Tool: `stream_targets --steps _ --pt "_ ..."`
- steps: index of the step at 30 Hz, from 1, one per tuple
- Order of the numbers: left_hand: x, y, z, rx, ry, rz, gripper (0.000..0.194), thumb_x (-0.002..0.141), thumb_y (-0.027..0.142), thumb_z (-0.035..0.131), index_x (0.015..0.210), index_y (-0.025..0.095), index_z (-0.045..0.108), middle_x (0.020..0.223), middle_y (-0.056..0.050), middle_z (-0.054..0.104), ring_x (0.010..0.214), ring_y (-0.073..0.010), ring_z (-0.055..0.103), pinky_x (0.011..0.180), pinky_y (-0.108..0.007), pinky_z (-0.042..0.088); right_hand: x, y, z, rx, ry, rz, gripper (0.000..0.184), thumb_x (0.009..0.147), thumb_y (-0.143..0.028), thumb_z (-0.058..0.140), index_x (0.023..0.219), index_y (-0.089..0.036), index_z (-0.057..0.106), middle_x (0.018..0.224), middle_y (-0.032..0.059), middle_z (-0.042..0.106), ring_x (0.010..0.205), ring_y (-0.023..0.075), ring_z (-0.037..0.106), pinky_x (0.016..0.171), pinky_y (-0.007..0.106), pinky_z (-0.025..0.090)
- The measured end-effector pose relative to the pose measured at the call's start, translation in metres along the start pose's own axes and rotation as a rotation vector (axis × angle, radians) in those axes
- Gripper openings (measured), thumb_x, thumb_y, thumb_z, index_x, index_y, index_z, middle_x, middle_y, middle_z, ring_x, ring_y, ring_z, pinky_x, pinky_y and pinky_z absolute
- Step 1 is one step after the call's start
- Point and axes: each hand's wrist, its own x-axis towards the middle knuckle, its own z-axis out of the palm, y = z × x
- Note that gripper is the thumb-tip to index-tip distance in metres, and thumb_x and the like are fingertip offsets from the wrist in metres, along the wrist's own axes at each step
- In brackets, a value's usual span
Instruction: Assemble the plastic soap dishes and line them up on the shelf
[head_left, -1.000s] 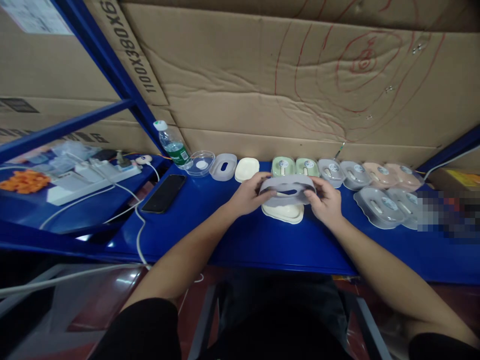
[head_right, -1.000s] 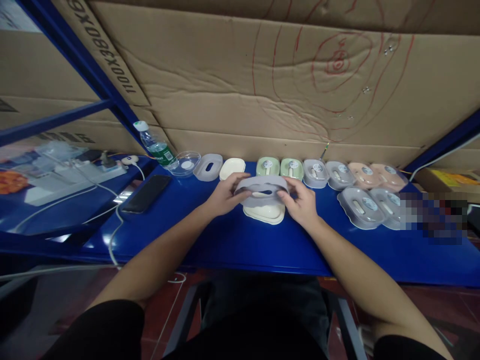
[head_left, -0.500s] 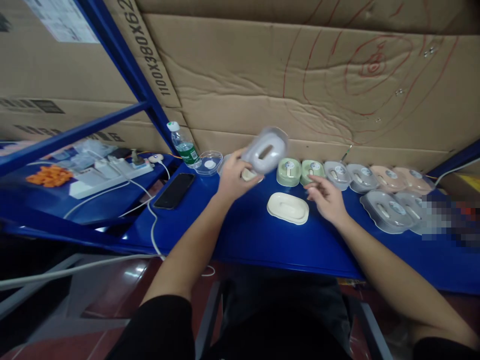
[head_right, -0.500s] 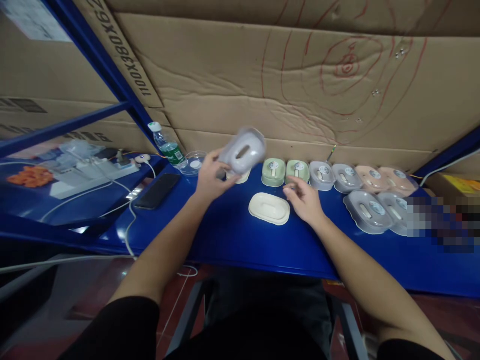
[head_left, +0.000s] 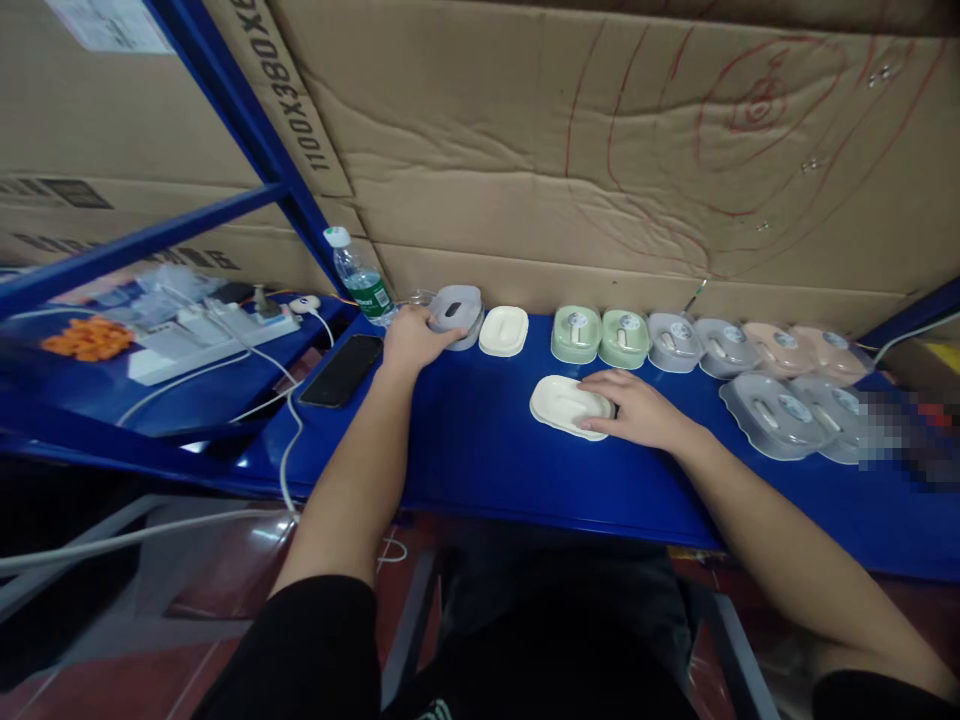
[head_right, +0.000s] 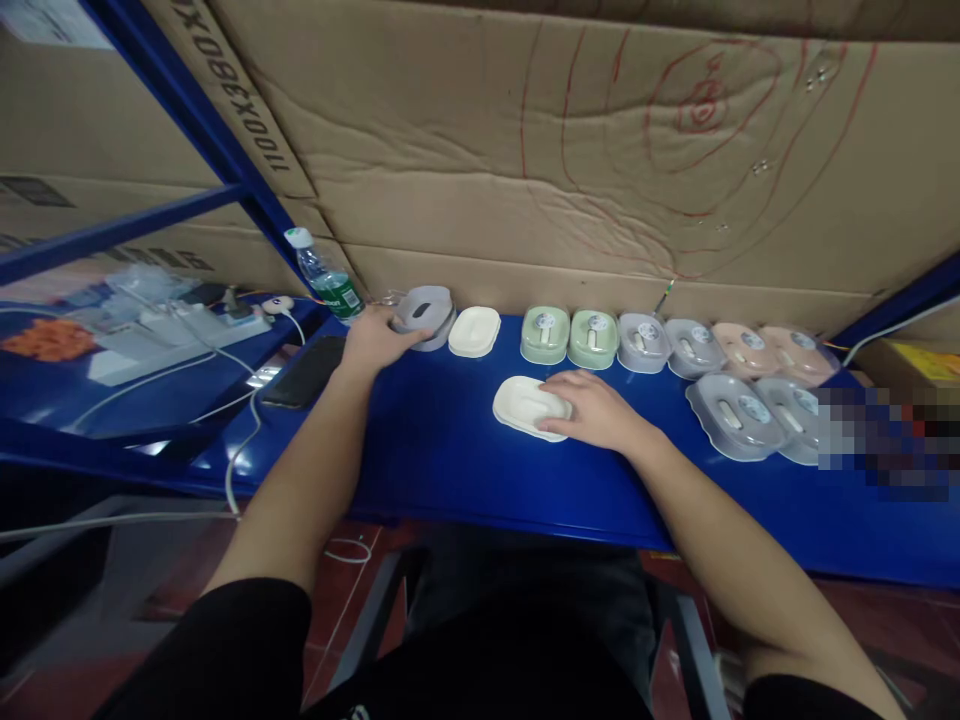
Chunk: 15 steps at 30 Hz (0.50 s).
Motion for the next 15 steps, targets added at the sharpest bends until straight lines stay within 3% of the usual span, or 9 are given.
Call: stream_targets --steps 7,15 --pt "-0.003 0.003 0.008 -0.009 -0.003 0.042 0.046 0.074 0.059 0.088 0.081 0.019 0.066 0.11 -0.017 0.072 0.111 -0.0382 0.07 0.099 -0.049 0.057 -0.001 0.001 0.003 0.011 -0.028 -0.001 0.06 0.095 -0.059 0.076 0.145 -0.026 0.07 0.142 0.0146 0.071 0.13 0.0366 0.07 0.112 0.059 0.058" --pt "-0.002 0.0 0.017 -0.021 0.037 0.074 0.043 0.072 0.053 0.093 0.079 0.021 0.066 0.116 -0.019 0.072 0.115 -0.0394 0.07 0.105 -0.054 0.056 0.001 -0.004 -0.002 0.018 -0.072 0.017 0.088 0.083 -0.067 0.086 0.155 -0.024 0.059 0.148 0.0175 0.068 0.135 0.041 0.067 0.113 0.063 0.057"
